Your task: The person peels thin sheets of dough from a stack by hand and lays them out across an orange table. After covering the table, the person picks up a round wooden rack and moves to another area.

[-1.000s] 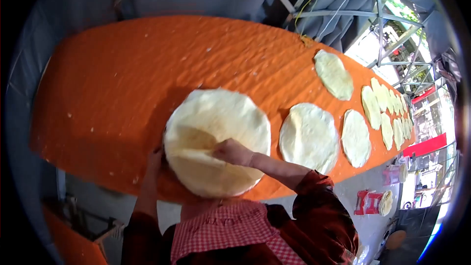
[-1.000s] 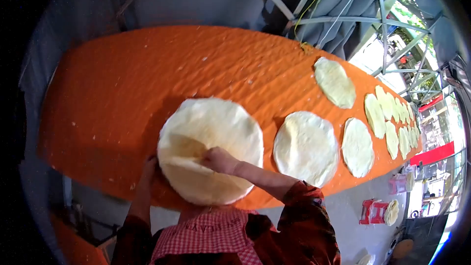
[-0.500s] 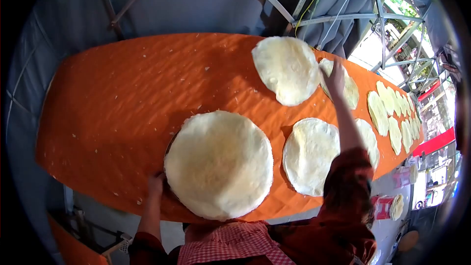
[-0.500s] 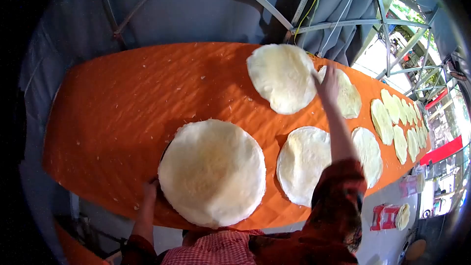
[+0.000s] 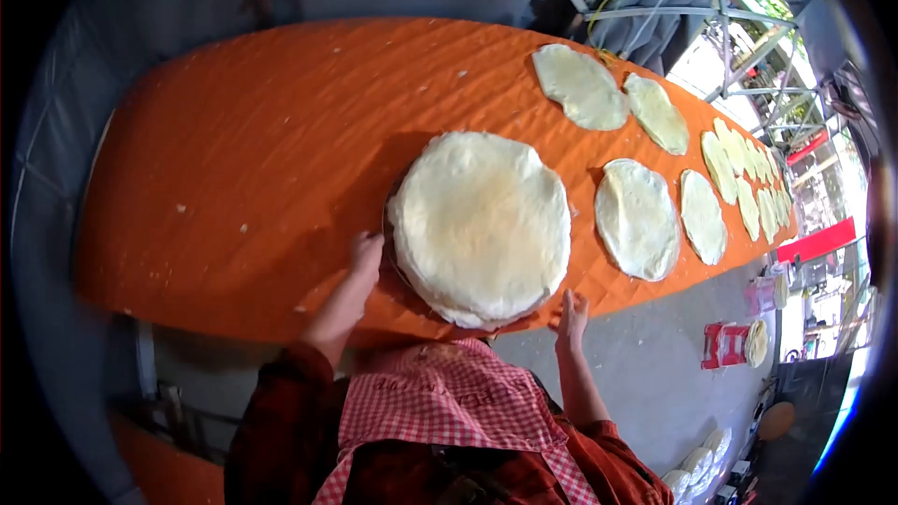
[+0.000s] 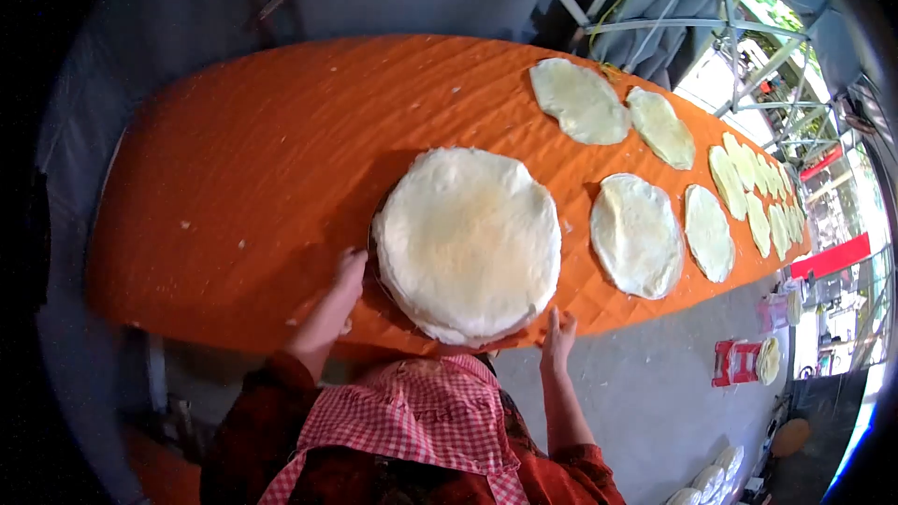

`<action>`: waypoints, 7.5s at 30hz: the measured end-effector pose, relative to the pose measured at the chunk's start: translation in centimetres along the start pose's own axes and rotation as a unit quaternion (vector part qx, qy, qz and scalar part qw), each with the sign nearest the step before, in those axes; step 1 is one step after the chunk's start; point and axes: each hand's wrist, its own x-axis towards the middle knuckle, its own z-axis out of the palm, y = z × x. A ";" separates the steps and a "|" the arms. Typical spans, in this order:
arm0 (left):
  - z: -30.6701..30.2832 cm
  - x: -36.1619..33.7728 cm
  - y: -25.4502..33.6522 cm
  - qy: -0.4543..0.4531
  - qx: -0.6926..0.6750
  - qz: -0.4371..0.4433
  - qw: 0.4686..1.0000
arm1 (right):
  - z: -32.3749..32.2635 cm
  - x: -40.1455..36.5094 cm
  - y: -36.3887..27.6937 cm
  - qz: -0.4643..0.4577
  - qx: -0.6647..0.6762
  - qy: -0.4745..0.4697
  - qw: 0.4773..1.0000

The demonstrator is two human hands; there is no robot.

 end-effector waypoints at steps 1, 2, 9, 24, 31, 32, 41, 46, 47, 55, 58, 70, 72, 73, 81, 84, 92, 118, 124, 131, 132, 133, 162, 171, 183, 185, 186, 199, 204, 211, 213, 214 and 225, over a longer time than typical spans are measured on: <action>-2.0 0.1 0.8 0.009 -0.004 -0.029 1.000 | 1.0 -0.8 -0.1 -0.092 -0.035 0.001 0.995; -4.0 0.2 1.7 0.019 -0.007 -0.055 0.998 | 2.0 -1.3 -0.2 -0.184 -0.066 0.001 0.981; -16.0 -1.8 3.7 0.104 0.062 -0.129 0.984 | 18.6 -17.2 -6.5 -0.544 -0.248 -0.359 0.717; -21.4 -5.8 2.4 0.058 -0.060 -0.033 0.996 | 22.0 -21.7 -5.0 -0.550 -0.324 -0.450 0.625; -21.5 -6.3 3.8 0.042 -0.093 -0.118 0.988 | 22.4 -21.1 -4.8 -0.448 -0.339 -0.532 0.634; -21.5 -6.3 3.9 0.042 -0.104 -0.129 0.985 | 22.6 -21.1 -5.1 -0.439 -0.358 -0.530 0.631; -24.9 1.0 9.0 0.095 -0.034 -0.025 0.995 | 27.7 -23.4 -6.5 -0.624 -0.303 -0.442 0.569; -31.9 6.2 9.5 0.078 -0.030 -0.078 0.993 | 34.2 -22.7 -5.9 -0.556 -0.310 -0.496 0.591; -35.8 9.3 6.3 0.039 -0.049 -0.055 0.996 | 34.4 -21.7 -9.0 -0.490 -0.236 -0.509 0.667; -39.9 7.5 6.7 0.044 0.083 -0.022 0.995 | 16.7 -2.2 -18.0 -0.175 0.097 -0.260 0.945; -39.3 7.4 7.4 0.031 0.098 -0.045 0.994 | 8.5 4.2 -9.5 -0.111 0.075 -0.193 0.972; -37.9 6.4 9.5 0.037 0.005 -0.096 0.995 | 27.1 -19.9 -5.8 -0.446 -0.167 -0.360 0.802; -39.1 7.4 8.0 0.027 -0.040 -0.104 0.993 | 32.7 -26.4 -6.1 -0.540 -0.165 -0.468 0.680; -38.9 6.9 8.8 0.046 -0.027 -0.110 0.992 | 34.3 -30.0 -7.0 -0.561 -0.266 -0.477 0.622; -38.8 6.1 10.0 0.030 -0.035 -0.118 0.992 | 37.8 -32.1 -5.7 -0.550 -0.270 -0.503 0.609; -39.0 6.5 9.6 0.023 -0.034 -0.108 0.993 | 38.0 -31.3 -6.1 -0.479 -0.312 -0.506 0.646; -39.6 7.8 6.3 0.070 -0.008 -0.048 0.996 | 39.1 -31.4 -6.4 -0.532 -0.434 -0.421 0.592; -39.7 7.0 8.3 0.005 -0.048 -0.107 0.993 | 34.6 -21.3 -9.1 -0.564 -0.308 -0.313 0.699; -39.2 6.8 9.2 0.015 -0.098 -0.136 0.986 | 36.4 -35.0 -5.4 -0.576 -0.348 -0.411 0.615; -42.5 6.9 9.9 0.045 -0.085 -0.090 0.991 | 38.7 -38.3 -3.6 -0.546 -0.378 -0.420 0.618; -43.4 6.4 10.6 0.053 -0.082 -0.086 0.991 | 39.2 -38.6 -3.7 -0.536 -0.362 -0.441 0.622; -44.6 6.5 10.6 0.060 -0.087 -0.084 0.991 | 39.8 -39.0 -3.9 -0.526 -0.344 -0.462 0.625; -57.3 3.5 10.5 0.244 0.057 0.013 0.968 | 59.1 -24.9 -38.0 -0.540 -0.489 -0.300 0.616; -56.1 2.8 13.2 0.246 0.036 -0.097 0.964 | 52.4 -14.1 -31.0 -0.608 -0.314 -0.101 0.723; -58.9 4.0 9.6 0.119 -0.055 -0.066 0.989 | 39.8 -39.7 1.5 -0.349 -0.191 -0.205 0.894; -59.4 4.3 8.2 0.121 -0.071 -0.062 0.988 | 44.2 -46.9 0.4 -0.355 -0.142 -0.289 0.877; -59.7 5.2 7.0 0.126 -0.062 -0.042 0.989 | 46.5 -50.4 -0.1 -0.439 -0.183 -0.283 0.833; -71.8 0.9 11.8 0.040 -0.142 -0.125 0.981 | 60.3 -66.2 0.8 -0.524 -0.314 -0.320 0.724; -75.8 1.5 8.4 0.021 -0.136 -0.122 0.983 | 62.1 -65.7 2.0 -0.454 -0.383 -0.369 0.715; -77.0 3.9 9.4 0.061 -0.121 -0.067 0.988 | 60.2 -57.4 -3.8 -0.487 -0.153 -0.250 0.823; -76.7 3.8 13.2 0.176 -0.039 -0.031 0.983 | 52.2 -52.1 -11.9 -0.358 -0.139 -0.255 0.887; -77.9 3.0 15.7 0.141 0.047 -0.136 0.980 | 48.5 -48.5 -14.6 -0.362 -0.246 -0.187 0.879; -82.7 7.5 12.2 0.116 -0.057 -0.093 0.987 | 33.5 -37.1 -3.4 -0.426 -0.181 0.021 0.886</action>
